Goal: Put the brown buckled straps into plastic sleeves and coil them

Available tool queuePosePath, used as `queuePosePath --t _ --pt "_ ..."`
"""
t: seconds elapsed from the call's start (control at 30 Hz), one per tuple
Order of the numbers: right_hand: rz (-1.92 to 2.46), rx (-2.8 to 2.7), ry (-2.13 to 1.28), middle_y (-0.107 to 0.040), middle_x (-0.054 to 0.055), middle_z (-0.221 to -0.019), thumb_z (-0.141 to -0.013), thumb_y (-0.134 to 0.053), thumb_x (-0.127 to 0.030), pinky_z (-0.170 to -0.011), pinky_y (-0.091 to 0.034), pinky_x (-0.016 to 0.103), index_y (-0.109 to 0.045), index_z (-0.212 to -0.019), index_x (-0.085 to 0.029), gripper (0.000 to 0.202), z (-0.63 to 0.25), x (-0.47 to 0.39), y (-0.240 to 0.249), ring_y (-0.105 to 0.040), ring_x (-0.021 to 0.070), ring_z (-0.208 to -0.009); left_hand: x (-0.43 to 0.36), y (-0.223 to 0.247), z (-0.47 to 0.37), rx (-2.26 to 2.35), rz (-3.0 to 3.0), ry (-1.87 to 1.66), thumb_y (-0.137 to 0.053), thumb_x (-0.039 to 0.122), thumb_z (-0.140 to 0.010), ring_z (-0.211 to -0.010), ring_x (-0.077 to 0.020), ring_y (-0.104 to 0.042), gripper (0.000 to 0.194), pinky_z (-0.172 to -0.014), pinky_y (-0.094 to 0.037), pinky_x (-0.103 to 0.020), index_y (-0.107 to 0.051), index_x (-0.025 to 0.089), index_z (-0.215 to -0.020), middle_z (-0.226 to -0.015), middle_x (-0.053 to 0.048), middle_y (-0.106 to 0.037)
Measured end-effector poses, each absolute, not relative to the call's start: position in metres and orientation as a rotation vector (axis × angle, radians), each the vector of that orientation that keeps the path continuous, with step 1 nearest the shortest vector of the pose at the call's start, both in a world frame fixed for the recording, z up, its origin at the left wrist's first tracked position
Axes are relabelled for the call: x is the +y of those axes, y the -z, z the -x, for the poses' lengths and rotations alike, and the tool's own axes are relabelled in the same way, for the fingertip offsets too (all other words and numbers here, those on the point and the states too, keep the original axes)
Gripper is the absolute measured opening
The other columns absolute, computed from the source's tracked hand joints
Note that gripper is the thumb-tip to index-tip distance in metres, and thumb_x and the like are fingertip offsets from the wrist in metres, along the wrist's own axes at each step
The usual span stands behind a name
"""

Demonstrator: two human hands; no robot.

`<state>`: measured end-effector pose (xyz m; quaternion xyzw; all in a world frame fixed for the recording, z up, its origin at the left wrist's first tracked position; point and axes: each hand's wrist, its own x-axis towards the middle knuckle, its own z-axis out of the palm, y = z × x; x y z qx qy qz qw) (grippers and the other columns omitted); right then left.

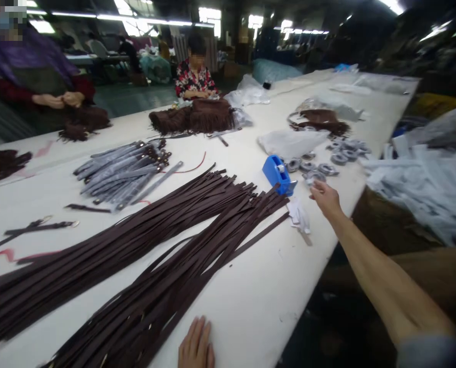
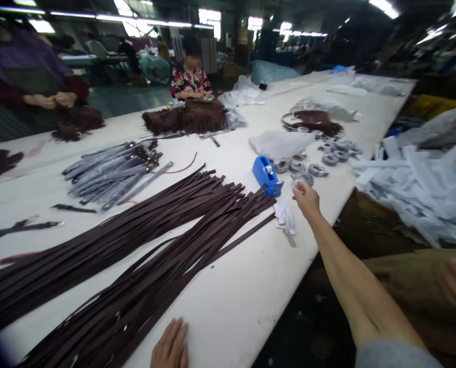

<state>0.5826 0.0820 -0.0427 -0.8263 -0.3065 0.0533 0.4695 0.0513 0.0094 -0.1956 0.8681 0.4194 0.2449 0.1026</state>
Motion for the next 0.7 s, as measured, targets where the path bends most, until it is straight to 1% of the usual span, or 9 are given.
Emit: queuePosePath --t 0.1,0.17,0.23,0.33,0.4,0.5,0.57,0.63,0.7 --pt "2.01 -0.969 -0.372 -0.066 0.008 -0.086 -0.075 -0.055 -0.036 -0.067 -0.047 0.032 -0.064 -0.099 -0.016 0.033 -0.485 0.078 0.086 -0.061 0.0168 -0.065 -0.003 0.169 -0.05 1.213 -2.574 -0.494 -0.045 0.012 -0.078 -0.117 -0.0279 -0.048 0.055 -0.087 -0.047 -0.044 -0.04 0.025 -0.131 -0.126 -0.009 -0.054" --pt "1.954 -1.253 -0.462 -0.066 0.007 -0.091 -0.077 -0.054 -0.037 -0.071 -0.048 0.034 -0.065 -0.096 -0.019 0.028 -0.408 0.066 0.114 -0.063 0.0183 -0.068 -0.009 0.157 -0.051 1.193 -2.511 -0.347 -0.045 0.013 -0.077 -0.121 -0.0273 -0.043 0.047 -0.091 -0.043 -0.044 -0.048 0.017 -0.123 -0.127 -0.012 -0.052" --pt "1.765 -1.556 -0.537 -0.066 0.007 -0.094 -0.081 -0.051 -0.036 -0.076 -0.048 0.036 -0.064 -0.096 -0.02 0.025 -0.335 0.053 0.135 -0.064 0.0206 -0.076 -0.01 0.156 -0.052 1.223 -2.451 -0.325 -0.048 0.019 -0.076 -0.123 -0.0275 -0.04 0.044 -0.092 -0.041 -0.044 -0.049 0.016 -0.12 -0.127 -0.012 -0.052" --pt "1.409 -1.826 -0.695 -0.067 0.007 -0.092 -0.085 -0.046 -0.032 -0.081 -0.049 0.037 -0.063 -0.093 -0.021 0.021 -0.241 0.046 0.146 -0.062 0.0211 -0.086 -0.008 0.165 -0.052 1.231 -2.4 -0.337 -0.047 0.023 -0.078 -0.125 -0.0279 -0.037 0.043 -0.093 -0.039 -0.044 -0.048 0.015 -0.12 -0.127 -0.014 -0.051" --pt "1.267 -1.914 -0.737 -0.066 0.007 -0.092 -0.086 -0.046 -0.03 -0.081 -0.049 0.036 -0.064 -0.092 -0.021 0.021 -0.192 0.049 0.143 -0.061 0.0208 -0.087 -0.008 0.17 -0.052 1.201 -2.372 -0.365 -0.048 0.024 -0.076 -0.119 -0.0308 -0.042 0.039 -0.089 -0.04 -0.045 -0.053 0.011 -0.113 -0.118 -0.017 -0.055" --pt "1.187 -2.003 -0.662 -0.065 0.007 -0.094 -0.086 -0.046 -0.029 -0.082 -0.049 0.037 -0.064 -0.095 -0.021 0.021 -0.141 0.061 0.131 -0.058 0.0214 -0.09 -0.015 0.17 -0.049 1.163 -2.351 -0.419 -0.05 0.025 -0.072 -0.102 -0.0306 -0.053 0.032 -0.083 -0.044 -0.044 -0.059 0.009 -0.099 -0.101 -0.017 -0.063" --pt "1.179 -2.067 -0.568 -0.064 0.008 -0.098 -0.087 -0.044 -0.027 -0.084 -0.047 0.037 -0.062 -0.1 -0.021 0.023 -0.116 0.073 0.122 -0.056 0.0215 -0.093 -0.024 0.164 -0.038 1.171 -2.311 -0.514 -0.05 0.025 -0.072 -0.1 -0.0284 -0.054 0.032 -0.083 -0.045 -0.042 -0.058 0.01 -0.1 -0.101 -0.016 -0.063" --pt "1.197 -2.18 -0.457 -0.061 0.01 -0.108 -0.087 -0.044 -0.024 -0.086 -0.043 0.037 -0.059 -0.11 -0.018 0.028 -0.093 0.086 0.113 -0.053 0.0224 -0.099 -0.037 0.155 -0.019 1.227 -2.193 -0.7 -0.049 0.023 -0.074 -0.101 -0.0264 -0.054 0.032 -0.084 -0.045 -0.042 -0.058 0.013 -0.103 -0.105 -0.014 -0.062" --pt "1.213 -2.343 -0.354 -0.057 0.012 -0.115 -0.085 -0.045 -0.02 -0.088 -0.039 0.039 -0.054 -0.117 -0.016 0.034 -0.07 0.098 0.107 -0.049 0.0245 -0.105 -0.051 0.144 0.007 1.311 -2.052 -0.876 -0.048 0.021 -0.076 -0.096 -0.0244 -0.056 0.028 -0.083 -0.046 -0.042 -0.059 0.016 -0.101 -0.102 -0.012 -0.063"
